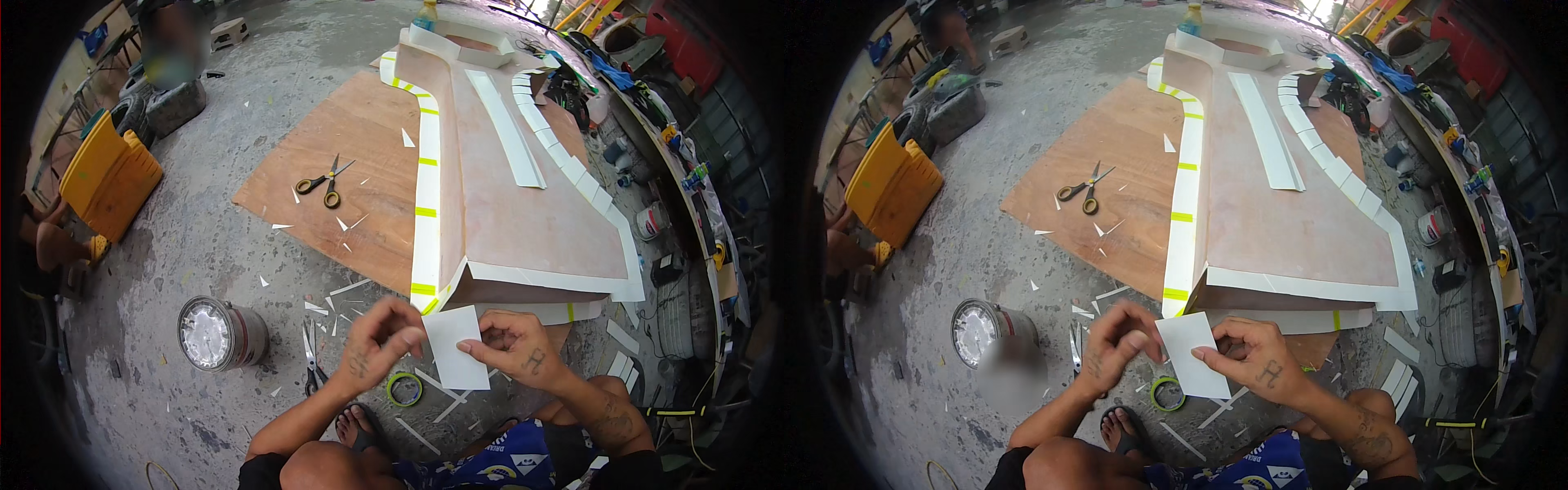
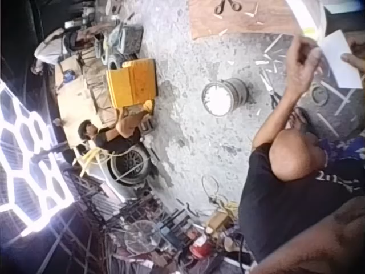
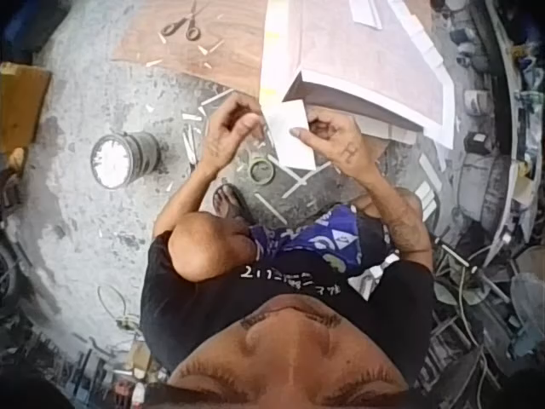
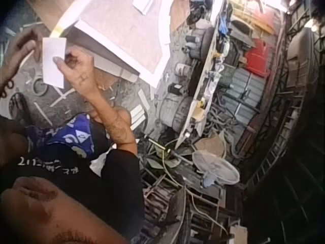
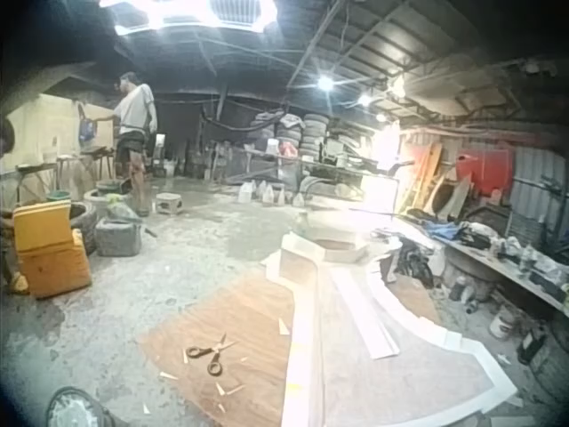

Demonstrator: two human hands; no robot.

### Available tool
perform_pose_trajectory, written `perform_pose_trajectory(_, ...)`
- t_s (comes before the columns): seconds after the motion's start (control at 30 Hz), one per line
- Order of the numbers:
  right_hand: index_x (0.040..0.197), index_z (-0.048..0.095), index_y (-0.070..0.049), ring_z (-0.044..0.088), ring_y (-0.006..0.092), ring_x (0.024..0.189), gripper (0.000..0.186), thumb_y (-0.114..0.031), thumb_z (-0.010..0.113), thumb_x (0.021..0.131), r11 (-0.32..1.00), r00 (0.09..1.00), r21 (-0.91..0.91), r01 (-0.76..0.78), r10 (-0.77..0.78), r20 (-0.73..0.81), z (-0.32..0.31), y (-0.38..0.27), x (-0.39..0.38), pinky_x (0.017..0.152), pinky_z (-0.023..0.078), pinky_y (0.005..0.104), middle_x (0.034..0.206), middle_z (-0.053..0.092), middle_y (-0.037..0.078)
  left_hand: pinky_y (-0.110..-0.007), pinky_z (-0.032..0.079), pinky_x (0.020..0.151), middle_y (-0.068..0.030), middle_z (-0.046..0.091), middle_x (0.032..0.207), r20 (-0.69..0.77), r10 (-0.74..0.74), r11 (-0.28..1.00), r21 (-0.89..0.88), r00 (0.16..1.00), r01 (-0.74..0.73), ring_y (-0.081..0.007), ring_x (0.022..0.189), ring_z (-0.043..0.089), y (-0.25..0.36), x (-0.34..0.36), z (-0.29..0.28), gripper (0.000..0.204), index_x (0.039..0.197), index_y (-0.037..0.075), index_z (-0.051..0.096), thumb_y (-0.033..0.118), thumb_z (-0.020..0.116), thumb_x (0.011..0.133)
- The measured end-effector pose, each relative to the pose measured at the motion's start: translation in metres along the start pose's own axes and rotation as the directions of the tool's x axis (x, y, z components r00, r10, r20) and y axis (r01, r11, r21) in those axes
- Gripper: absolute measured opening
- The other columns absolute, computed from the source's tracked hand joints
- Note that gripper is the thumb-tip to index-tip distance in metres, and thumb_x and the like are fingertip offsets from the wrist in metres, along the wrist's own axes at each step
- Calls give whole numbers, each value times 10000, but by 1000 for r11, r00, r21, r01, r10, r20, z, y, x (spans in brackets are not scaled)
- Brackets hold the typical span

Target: Constructing a foam mold or template by cutting and taping foam strips onto a wooden frame.

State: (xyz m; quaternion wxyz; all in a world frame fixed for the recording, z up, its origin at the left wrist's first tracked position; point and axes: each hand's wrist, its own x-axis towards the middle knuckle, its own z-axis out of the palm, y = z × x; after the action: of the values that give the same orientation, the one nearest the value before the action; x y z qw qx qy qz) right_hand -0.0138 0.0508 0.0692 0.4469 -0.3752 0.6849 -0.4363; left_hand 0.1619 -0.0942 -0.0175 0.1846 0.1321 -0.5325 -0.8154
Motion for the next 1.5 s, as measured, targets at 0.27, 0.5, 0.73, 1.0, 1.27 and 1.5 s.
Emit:
perform_pose_trajectory(0.27,944,706,27,655,180,665,231,-142,815,829,854,962,-443,273,-239,133,-4,-39,1,608,522,298,811,664,100,-276,538,815,-78,679,1030,-76,19,1000,20,997,-18,-131,939,649,33,7,-20,339,1189,-3,605,-18,715,868)
perform_pose_trajectory(0.5,1198,652,18,608,343,1163,439,-161,782,819,376,810,-859,347,-582,72,-30,-33,19,990,486,436,1194,674,189,-312,538,853,-110,694,1046,-188,-67,840,-540,980,-47,-179,936,665,6,40,-53,344,1172,-43,638,181,681,915)
perform_pose_trajectory(0.73,1183,641,50,635,340,1074,384,-110,735,847,344,798,-880,328,-599,64,-21,-20,30,950,498,428,1141,687,193,-292,481,754,-88,666,994,-60,-14,717,-697,998,-32,-147,840,593,-21,42,-30,410,1268,-47,611,128,670,903)
perform_pose_trajectory(1.0,1170,635,69,642,329,1030,372,-86,721,843,354,787,-876,329,-615,48,-22,-15,33,932,493,426,1130,690,194,-257,513,560,-110,694,867,-267,-74,901,-430,961,-50,-155,598,614,-21,43,-25,237,1058,3,626,233,599,1006)
perform_pose_trajectory(1.27,1154,649,48,654,330,1015,383,-87,762,814,344,736,-868,358,-676,36,-22,-26,31,898,509,418,1102,700,178,-280,524,492,-162,694,752,-142,25,954,-293,990,-66,-182,502,618,3,31,-14,278,1220,-48,498,109,555,998)
perform_pose_trajectory(1.5,1106,652,40,692,234,896,335,-51,795,816,798,860,-422,430,-504,-77,-6,-42,1,764,563,315,1006,705,149,-244,534,522,-174,723,854,148,-48,988,-137,988,69,-166,589,679,13,5,9,356,1332,-25,406,67,524,1009)
